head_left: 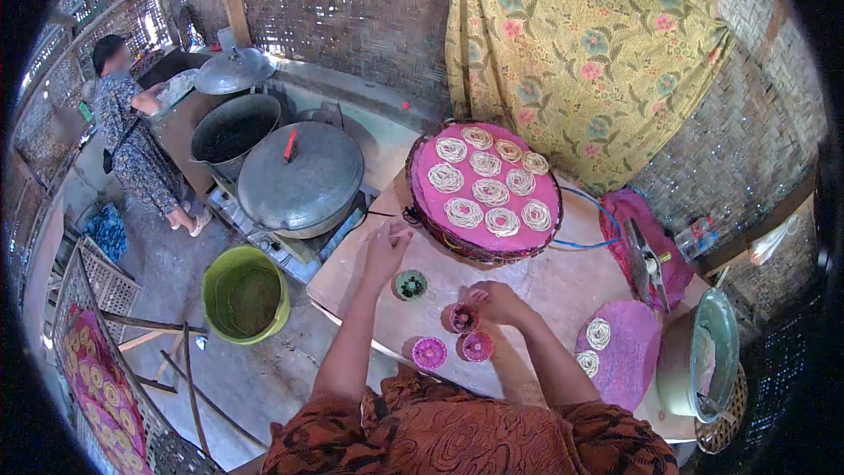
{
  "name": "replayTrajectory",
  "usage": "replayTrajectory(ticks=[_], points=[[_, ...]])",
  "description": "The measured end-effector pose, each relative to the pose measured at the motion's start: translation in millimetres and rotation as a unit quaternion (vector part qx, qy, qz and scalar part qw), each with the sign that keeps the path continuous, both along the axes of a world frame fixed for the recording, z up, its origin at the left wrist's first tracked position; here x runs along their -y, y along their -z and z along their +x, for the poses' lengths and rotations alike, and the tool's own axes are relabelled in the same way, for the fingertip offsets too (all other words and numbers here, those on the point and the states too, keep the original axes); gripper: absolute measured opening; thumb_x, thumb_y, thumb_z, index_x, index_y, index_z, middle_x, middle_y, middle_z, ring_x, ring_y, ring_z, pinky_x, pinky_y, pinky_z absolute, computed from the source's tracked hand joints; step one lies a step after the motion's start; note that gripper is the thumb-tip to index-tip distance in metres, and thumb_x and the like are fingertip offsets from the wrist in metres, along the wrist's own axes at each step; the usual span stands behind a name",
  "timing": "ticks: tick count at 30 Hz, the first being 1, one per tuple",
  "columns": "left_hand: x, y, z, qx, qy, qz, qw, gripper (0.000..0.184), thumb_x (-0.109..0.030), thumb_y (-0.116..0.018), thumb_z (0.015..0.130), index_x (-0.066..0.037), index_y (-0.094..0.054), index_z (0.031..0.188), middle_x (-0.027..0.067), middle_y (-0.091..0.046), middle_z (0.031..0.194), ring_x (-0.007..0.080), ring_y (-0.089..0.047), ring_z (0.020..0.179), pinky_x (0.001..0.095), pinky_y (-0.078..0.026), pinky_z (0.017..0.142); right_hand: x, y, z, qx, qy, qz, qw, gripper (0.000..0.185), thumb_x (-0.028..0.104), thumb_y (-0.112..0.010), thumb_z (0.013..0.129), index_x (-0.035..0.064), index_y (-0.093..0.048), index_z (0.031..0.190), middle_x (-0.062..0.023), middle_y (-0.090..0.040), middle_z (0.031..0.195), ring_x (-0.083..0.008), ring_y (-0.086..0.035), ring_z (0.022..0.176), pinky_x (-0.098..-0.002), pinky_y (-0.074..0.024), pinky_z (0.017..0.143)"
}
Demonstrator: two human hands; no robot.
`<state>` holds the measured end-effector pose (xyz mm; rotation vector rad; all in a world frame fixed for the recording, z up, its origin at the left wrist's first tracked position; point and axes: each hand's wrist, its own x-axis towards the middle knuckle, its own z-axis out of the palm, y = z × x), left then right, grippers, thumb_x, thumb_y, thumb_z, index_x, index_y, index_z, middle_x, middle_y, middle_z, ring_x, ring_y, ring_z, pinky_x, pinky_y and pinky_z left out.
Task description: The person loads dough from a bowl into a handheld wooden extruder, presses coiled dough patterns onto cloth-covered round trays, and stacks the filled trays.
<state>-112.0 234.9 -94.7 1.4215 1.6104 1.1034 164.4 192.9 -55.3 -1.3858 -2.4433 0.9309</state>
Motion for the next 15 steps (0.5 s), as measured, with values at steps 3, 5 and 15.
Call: replayTrajectory(ticks=[3,5,15], points=[[-54.4,11.9,-5.1,0.239,0.018,0.101,0.966,0.041,-0.014,-0.059,0.084,-0.001,-0.048,0.122,0.0128,-0.062,0.106,0.0201,-0.062,0.090,0.0304,-0.051,0.073,-16.8,-20.4,38.4,-0.075,0.188,-0.215,0.956,0.023,0.011,-0.057,0.082,-0.0022,-0.065,0.099,-0.0144,-0.065,0.076,-0.0171,-0.064,0.074,-0.0318,-0.0524,0.066],[-81.4,-6.8,-16.3,0.188,-0.035,0.157,0.969,0.037,-0.010,-0.055,0.085,-0.001,-0.049,0.120,0.0085,-0.062,0.099,0.0146,-0.060,0.084,0.0262,-0.049,0.069,-45.2,4.8,82.6,-0.210,0.340,-0.198,0.895,0.022,0.010,-0.056,0.083,-0.0056,-0.063,0.097,-0.0122,-0.064,0.075,-0.0168,-0.063,0.073,-0.0289,-0.0522,0.064],[-162.4,1.7,-32.4,0.304,0.030,-0.056,0.951,0.035,-0.018,-0.056,0.089,-0.007,-0.055,0.122,0.0014,-0.063,0.093,0.0122,-0.059,0.081,0.0243,-0.048,0.067,-69.8,-23.5,121.1,-0.364,0.299,-0.282,0.836,0.021,0.008,-0.057,0.085,-0.0042,-0.057,0.103,-0.0117,-0.063,0.088,-0.0185,-0.062,0.073,-0.0316,-0.0550,0.066]])
